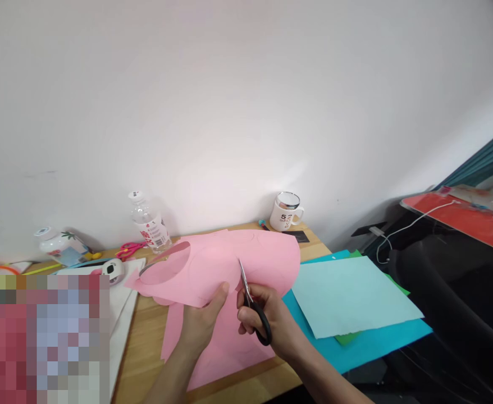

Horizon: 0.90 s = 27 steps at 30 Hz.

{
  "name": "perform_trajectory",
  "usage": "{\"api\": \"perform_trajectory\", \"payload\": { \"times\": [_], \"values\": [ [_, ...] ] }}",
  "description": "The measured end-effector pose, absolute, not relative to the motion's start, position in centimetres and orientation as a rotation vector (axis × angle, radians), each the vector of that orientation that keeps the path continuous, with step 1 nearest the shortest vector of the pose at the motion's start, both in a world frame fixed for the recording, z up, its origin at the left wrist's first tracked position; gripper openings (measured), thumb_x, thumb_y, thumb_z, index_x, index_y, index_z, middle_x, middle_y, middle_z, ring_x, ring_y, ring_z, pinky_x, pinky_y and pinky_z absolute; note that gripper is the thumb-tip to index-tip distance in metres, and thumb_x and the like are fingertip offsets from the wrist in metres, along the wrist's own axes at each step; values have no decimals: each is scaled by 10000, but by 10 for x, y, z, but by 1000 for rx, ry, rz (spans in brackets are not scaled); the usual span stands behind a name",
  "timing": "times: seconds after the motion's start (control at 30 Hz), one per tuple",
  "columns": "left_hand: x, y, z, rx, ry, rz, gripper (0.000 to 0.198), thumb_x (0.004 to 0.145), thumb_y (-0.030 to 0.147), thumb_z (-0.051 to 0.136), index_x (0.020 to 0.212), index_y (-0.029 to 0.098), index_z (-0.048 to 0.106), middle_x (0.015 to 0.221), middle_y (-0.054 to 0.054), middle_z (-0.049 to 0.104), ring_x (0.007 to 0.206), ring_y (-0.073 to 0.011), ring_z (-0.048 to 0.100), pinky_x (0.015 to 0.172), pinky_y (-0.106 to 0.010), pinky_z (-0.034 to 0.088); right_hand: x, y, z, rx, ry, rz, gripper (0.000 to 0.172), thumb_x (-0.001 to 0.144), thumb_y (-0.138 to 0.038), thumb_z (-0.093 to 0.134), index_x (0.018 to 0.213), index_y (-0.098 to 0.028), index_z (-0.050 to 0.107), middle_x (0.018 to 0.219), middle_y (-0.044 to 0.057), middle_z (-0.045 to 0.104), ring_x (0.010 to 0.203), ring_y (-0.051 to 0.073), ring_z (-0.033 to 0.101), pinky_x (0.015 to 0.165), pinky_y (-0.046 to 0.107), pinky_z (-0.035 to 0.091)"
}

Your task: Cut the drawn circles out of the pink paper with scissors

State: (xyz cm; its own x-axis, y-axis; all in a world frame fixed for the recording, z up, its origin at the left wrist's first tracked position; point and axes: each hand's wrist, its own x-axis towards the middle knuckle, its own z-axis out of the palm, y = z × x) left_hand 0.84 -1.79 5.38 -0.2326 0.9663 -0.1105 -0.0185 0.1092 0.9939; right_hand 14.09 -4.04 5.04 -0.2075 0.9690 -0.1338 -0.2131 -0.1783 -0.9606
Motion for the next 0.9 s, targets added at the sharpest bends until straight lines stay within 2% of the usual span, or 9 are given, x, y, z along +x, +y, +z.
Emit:
{"api": "perform_trajectory", "payload": {
  "times": [0.23, 0.33, 0.43, 0.5, 0.57, 0.67, 0.9],
  "values": [
    [13, -14, 44, 1031, 1324, 1477, 276, 586, 362, 710, 734, 151, 610, 724, -41, 683, 788, -211, 645, 738, -305, 526, 133, -43, 56, -1068, -1056, 1558, 290, 614, -352, 689, 571, -163, 473, 433, -64, 426, 424, 82, 445, 468, 231, 406],
    [20, -19, 50, 992, 1404, 1427, 278, 603, 392, 697, 670, 138, 607, 639, -38, 665, 651, -195, 640, 563, -265, 525, 129, -44, 56, -1062, -1060, 1571, 340, 599, -407, 709, 578, -164, 471, 451, -56, 438, 432, 86, 445, 455, 227, 372],
    [24, -23, 55, 951, 1421, 1330, 311, 603, 435, 681, 588, 133, 606, 522, -27, 630, 476, -173, 588, 402, -254, 471, 128, -42, 56, -1054, -1085, 1557, 364, 586, -449, 717, 625, -171, 486, 487, -48, 458, 465, 90, 422, 475, 233, 347],
    [25, -25, 57, 960, 1394, 1304, 305, 571, 427, 696, 598, 130, 633, 542, -39, 653, 509, -193, 614, 441, -270, 499, 130, -41, 57, -1021, -1121, 1509, 369, 583, -458, 722, 644, -176, 494, 531, -42, 456, 513, 96, 402, 495, 233, 327],
    [27, -26, 59, 972, 1397, 1344, 302, 554, 408, 704, 662, 129, 665, 636, -62, 696, 630, -226, 658, 554, -295, 538, 132, -40, 59, -970, -1148, 1473, 373, 583, -464, 726, 653, -178, 498, 572, -39, 436, 546, 99, 374, 499, 230, 299],
    [31, -29, 62, 967, 1447, 1393, 304, 570, 410, 689, 693, 132, 674, 684, -71, 710, 699, -241, 668, 638, -316, 542, 134, -39, 60, -925, -1153, 1475, 390, 585, -486, 724, 670, -180, 497, 600, -37, 409, 555, 99, 344, 497, 230, 272],
    [29, -29, 59, 1051, 1435, 1324, 274, 599, 414, 674, 650, 145, 668, 626, -54, 691, 657, -228, 658, 601, -306, 537, 138, -40, 57, -919, -1164, 1504, 438, 562, -525, 731, 690, -179, 496, 615, -34, 382, 559, 97, 311, 509, 231, 265]
  ]
}}
